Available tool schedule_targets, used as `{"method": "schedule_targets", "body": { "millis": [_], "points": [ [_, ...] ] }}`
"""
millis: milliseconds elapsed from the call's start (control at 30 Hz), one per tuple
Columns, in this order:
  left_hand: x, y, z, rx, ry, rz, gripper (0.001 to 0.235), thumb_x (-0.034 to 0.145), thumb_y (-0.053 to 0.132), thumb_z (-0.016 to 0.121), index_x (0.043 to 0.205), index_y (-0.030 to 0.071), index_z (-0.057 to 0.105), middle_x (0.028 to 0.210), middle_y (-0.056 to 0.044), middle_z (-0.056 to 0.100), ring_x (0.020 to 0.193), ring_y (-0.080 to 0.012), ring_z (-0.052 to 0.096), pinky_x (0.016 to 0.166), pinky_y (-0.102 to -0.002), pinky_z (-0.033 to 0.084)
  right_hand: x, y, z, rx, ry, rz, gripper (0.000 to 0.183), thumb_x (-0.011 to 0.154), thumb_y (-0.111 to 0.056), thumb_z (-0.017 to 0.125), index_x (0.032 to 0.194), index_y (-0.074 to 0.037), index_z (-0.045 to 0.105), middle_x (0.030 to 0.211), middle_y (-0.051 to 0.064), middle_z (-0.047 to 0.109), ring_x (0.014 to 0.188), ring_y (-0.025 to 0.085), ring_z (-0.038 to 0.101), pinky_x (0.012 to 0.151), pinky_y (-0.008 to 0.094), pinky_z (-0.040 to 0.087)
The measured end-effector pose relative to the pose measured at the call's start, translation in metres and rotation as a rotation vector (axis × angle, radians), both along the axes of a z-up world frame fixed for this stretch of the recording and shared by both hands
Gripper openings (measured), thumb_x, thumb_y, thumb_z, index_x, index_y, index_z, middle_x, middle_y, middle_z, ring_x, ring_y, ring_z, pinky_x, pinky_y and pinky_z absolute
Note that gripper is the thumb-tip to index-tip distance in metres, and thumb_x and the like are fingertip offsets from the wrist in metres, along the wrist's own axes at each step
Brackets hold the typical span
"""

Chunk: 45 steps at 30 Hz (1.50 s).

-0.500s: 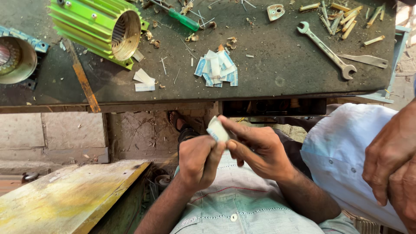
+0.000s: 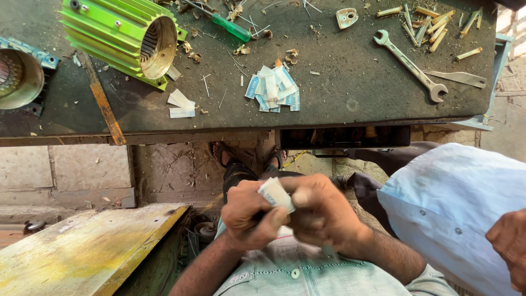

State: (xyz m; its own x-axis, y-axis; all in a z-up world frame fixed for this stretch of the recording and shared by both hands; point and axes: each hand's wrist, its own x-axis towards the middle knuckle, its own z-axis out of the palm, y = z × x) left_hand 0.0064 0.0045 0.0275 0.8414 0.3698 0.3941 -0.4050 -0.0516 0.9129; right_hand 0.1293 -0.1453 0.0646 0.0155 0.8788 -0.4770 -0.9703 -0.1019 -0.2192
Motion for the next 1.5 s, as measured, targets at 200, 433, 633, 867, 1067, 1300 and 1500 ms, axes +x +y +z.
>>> {"method": "schedule_targets", "body": {
  "millis": [200,433,633,867,1067,1300,1500],
  "points": [
    [0.004,0.010,-0.017,-0.042,0.077,0.197,0.019,0.092,0.002,0.060,0.074,-0.002,0.065,0.066,-0.006,0.069,0.056,-0.0105,0.066,0.050,-0.030,0.054,0.030,-0.001,-0.002,0.055,-0.330,-0.391,0.051,0.101,-0.018,0.063,0.146,0.003,0.054,0.060,-0.002,0.050,0.043,0.004,0.038,0.032,0.021,0.032],
    [0.009,0.022,-0.003,0.013,0.201,0.095,0.024,0.100,0.011,0.058,0.082,-0.002,0.067,0.074,-0.008,0.069,0.061,-0.0146,0.066,0.058,-0.030,0.052,0.021,0.020,-0.021,-0.041,-0.939,-0.234,0.057,0.090,0.002,0.071,0.144,0.003,0.053,0.096,0.013,0.072,0.061,0.004,0.053,0.052,0.019,0.043],
    [0.007,0.042,-0.025,0.152,0.349,0.133,0.024,0.099,0.017,0.063,0.086,-0.001,0.070,0.070,-0.009,0.067,0.058,-0.0146,0.065,0.054,-0.030,0.049,0.027,0.034,-0.046,-0.090,-1.054,-0.186,0.054,0.092,-0.001,0.076,0.142,0.003,0.056,0.099,0.010,0.073,0.082,0.004,0.065,0.069,0.018,0.051],
    [-0.010,0.100,-0.051,0.363,0.552,0.569,0.014,0.099,0.017,0.071,0.096,0.003,0.070,0.083,-0.006,0.073,0.072,-0.0161,0.071,0.064,-0.030,0.055,0.053,0.058,-0.068,-0.310,-1.078,-0.298,0.051,0.089,-0.004,0.076,0.137,0.000,0.059,0.092,0.006,0.074,0.056,0.000,0.051,0.044,0.016,0.035],
    [-0.004,0.150,-0.059,0.723,0.673,0.694,0.033,0.086,0.022,0.081,0.108,0.001,0.068,0.103,-0.011,0.063,0.095,-0.0299,0.060,0.084,-0.043,0.051,0.075,0.087,-0.079,-0.498,-1.280,-0.244,0.041,0.097,-0.008,0.070,0.134,0.001,0.059,0.096,0.010,0.078,0.053,-0.002,0.050,0.042,0.016,0.036],
    [-0.007,0.170,-0.060,0.854,0.676,0.519,0.040,0.085,0.024,0.085,0.118,0.007,0.070,0.118,-0.011,0.057,0.109,-0.0327,0.053,0.094,-0.047,0.047,0.053,0.092,-0.086,-0.526,-1.241,-0.320,0.038,0.097,-0.006,0.069,0.132,0.004,0.060,0.096,0.012,0.077,0.051,-0.003,0.047,0.040,0.015,0.032],
    [-0.030,0.186,-0.067,0.786,0.609,0.308,0.046,0.080,0.012,0.084,0.122,0.002,0.069,0.127,-0.015,0.056,0.112,-0.0333,0.054,0.093,-0.042,0.051,0.039,0.097,-0.082,-0.520,-1.236,-0.377,0.035,0.098,-0.005,0.066,0.131,0.006,0.059,0.095,0.014,0.076,0.050,-0.002,0.049,0.038,0.015,0.033]
  ]
}}
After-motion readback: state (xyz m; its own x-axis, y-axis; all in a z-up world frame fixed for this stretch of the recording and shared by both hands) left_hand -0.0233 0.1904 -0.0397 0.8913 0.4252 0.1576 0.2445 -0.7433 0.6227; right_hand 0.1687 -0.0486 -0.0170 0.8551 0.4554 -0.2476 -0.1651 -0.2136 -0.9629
